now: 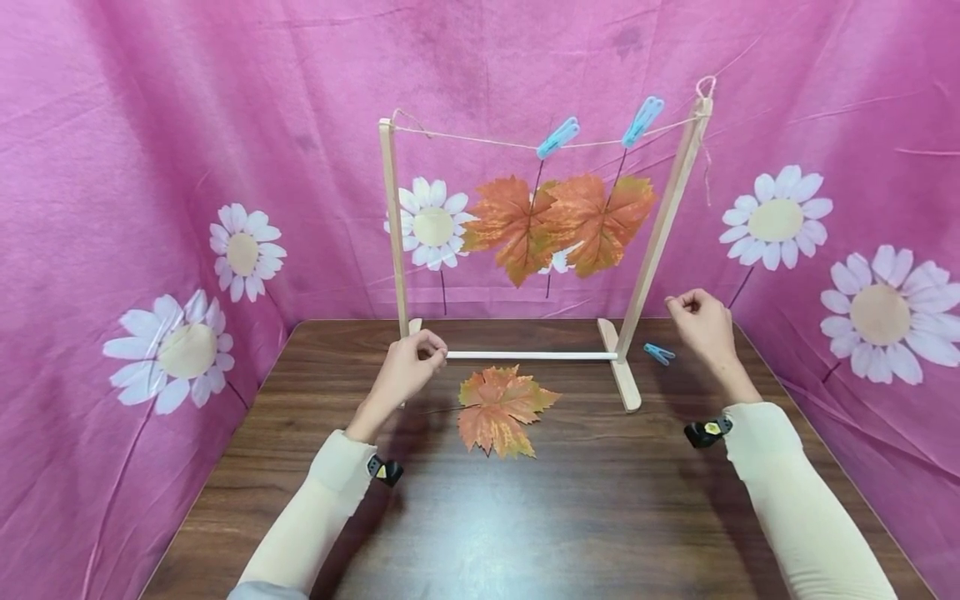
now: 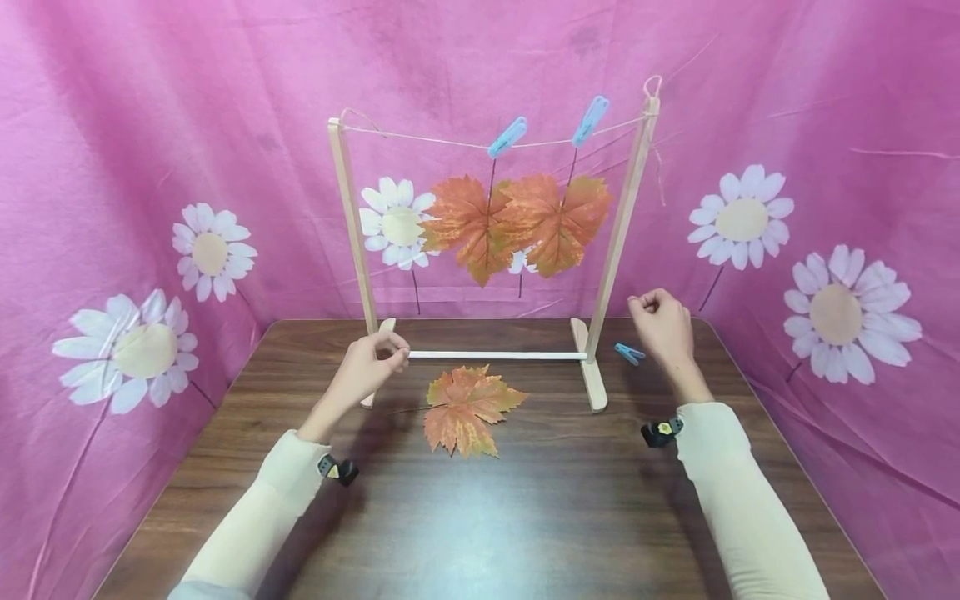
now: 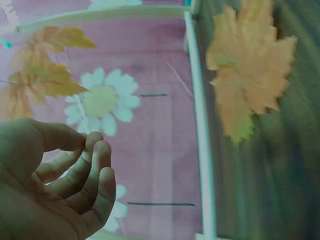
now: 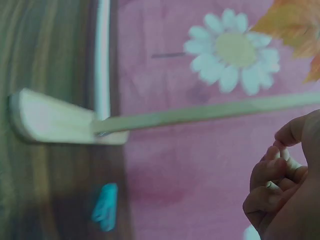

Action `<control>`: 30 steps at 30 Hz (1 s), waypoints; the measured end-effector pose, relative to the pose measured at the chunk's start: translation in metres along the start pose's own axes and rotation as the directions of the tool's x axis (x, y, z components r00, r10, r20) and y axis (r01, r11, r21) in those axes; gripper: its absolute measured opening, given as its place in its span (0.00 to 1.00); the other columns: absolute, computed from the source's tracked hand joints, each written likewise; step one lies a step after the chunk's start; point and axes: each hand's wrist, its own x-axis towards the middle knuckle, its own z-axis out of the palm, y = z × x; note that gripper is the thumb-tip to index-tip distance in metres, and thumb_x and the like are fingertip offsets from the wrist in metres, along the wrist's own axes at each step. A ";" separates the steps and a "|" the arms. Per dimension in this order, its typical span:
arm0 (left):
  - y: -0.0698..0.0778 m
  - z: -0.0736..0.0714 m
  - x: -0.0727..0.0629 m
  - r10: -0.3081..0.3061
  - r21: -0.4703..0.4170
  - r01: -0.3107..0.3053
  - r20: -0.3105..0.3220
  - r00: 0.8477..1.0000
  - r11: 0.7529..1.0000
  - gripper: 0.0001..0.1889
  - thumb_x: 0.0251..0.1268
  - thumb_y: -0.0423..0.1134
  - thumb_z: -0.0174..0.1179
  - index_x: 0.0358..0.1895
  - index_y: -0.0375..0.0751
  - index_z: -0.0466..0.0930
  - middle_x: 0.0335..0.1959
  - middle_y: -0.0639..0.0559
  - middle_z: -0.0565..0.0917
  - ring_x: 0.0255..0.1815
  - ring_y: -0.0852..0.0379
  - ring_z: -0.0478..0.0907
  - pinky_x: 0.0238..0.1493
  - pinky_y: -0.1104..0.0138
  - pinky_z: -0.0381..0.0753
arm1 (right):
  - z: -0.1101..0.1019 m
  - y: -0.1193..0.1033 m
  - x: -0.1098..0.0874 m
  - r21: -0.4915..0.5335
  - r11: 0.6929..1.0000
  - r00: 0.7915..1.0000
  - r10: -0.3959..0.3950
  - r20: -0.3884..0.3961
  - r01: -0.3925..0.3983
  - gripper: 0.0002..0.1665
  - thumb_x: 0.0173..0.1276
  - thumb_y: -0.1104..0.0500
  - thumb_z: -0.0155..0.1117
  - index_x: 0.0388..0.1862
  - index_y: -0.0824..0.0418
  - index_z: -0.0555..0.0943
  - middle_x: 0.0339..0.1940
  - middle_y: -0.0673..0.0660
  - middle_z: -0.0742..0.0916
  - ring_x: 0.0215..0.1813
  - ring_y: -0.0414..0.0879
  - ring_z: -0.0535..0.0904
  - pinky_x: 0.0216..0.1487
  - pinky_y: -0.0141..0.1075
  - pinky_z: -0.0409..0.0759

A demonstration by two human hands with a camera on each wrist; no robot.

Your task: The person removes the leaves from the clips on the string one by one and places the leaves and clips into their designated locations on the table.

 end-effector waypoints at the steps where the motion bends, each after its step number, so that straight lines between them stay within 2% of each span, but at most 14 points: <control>1: 0.005 -0.001 0.001 0.004 -0.010 -0.004 -0.006 1.000 1.000 0.03 0.71 0.32 0.64 0.40 0.41 0.87 0.31 0.48 0.90 0.30 0.58 0.85 0.37 0.68 0.82 | -0.002 -0.006 0.000 0.009 1.000 1.000 -0.011 -0.007 0.011 0.19 0.77 0.47 0.58 0.37 0.62 0.81 0.22 0.37 0.76 0.30 0.40 0.72 0.38 0.34 0.69; 8: 0.035 -0.008 0.008 0.044 -0.039 -0.046 -0.035 0.998 0.998 0.04 0.72 0.33 0.63 0.42 0.40 0.87 0.35 0.45 0.89 0.30 0.58 0.85 0.33 0.71 0.81 | -0.018 -0.048 -0.004 0.080 0.994 0.997 -0.071 -0.034 0.073 0.16 0.76 0.49 0.60 0.35 0.59 0.80 0.21 0.30 0.75 0.29 0.33 0.71 0.40 0.31 0.68; 12: 0.051 -0.014 0.013 0.087 -0.088 -0.092 -0.052 0.995 0.992 0.03 0.72 0.32 0.64 0.42 0.39 0.87 0.31 0.45 0.89 0.31 0.49 0.85 0.32 0.71 0.78 | -0.026 -0.071 -0.005 0.111 0.988 0.994 -0.108 -0.028 0.110 0.15 0.76 0.48 0.61 0.35 0.58 0.80 0.24 0.27 0.77 0.31 0.29 0.74 0.40 0.27 0.69; 15: 0.064 -0.019 0.017 0.121 -0.115 -0.128 -0.061 0.991 0.985 0.04 0.72 0.32 0.63 0.42 0.38 0.86 0.29 0.46 0.88 0.30 0.47 0.85 0.30 0.71 0.77 | -0.032 -0.089 -0.006 0.126 0.982 0.990 -0.141 -0.020 0.142 0.15 0.76 0.48 0.63 0.34 0.57 0.80 0.26 0.26 0.78 0.34 0.25 0.75 0.42 0.22 0.70; 19: 0.082 -0.025 0.023 0.160 -0.119 -0.168 -0.075 0.984 0.979 0.04 0.73 0.33 0.63 0.42 0.39 0.87 0.28 0.47 0.87 0.28 0.55 0.82 0.32 0.70 0.77 | -0.040 -0.116 -0.007 0.168 0.968 0.983 -0.185 -0.010 0.184 0.15 0.76 0.49 0.65 0.33 0.57 0.79 0.28 0.27 0.79 0.37 0.24 0.76 0.44 0.19 0.72; 22: 0.095 -0.027 0.030 0.187 -0.111 -0.197 -0.095 0.978 0.974 0.04 0.72 0.34 0.63 0.41 0.39 0.87 0.29 0.48 0.87 0.28 0.58 0.80 0.35 0.70 0.78 | -0.045 -0.138 -0.008 0.200 0.956 0.975 -0.220 0.002 0.215 0.15 0.76 0.49 0.65 0.33 0.57 0.79 0.27 0.30 0.80 0.35 0.26 0.77 0.40 0.22 0.72; 25: 0.108 -0.028 0.037 0.209 -0.111 -0.220 -0.108 0.972 0.969 0.04 0.73 0.34 0.63 0.42 0.39 0.87 0.30 0.48 0.88 0.30 0.58 0.79 0.37 0.69 0.77 | -0.051 -0.160 -0.005 0.215 0.942 0.964 -0.265 0.013 0.256 0.15 0.76 0.48 0.66 0.34 0.57 0.80 0.26 0.31 0.81 0.33 0.26 0.78 0.37 0.24 0.72; 30: 0.132 -0.027 0.051 0.238 -0.181 -0.254 -0.107 0.965 0.950 0.05 0.74 0.33 0.62 0.44 0.37 0.86 0.31 0.48 0.86 0.31 0.57 0.80 0.38 0.69 0.77 | -0.060 -0.191 0.004 0.229 0.921 0.944 -0.329 0.019 0.317 0.14 0.76 0.48 0.68 0.37 0.57 0.83 0.24 0.30 0.82 0.31 0.26 0.79 0.32 0.24 0.72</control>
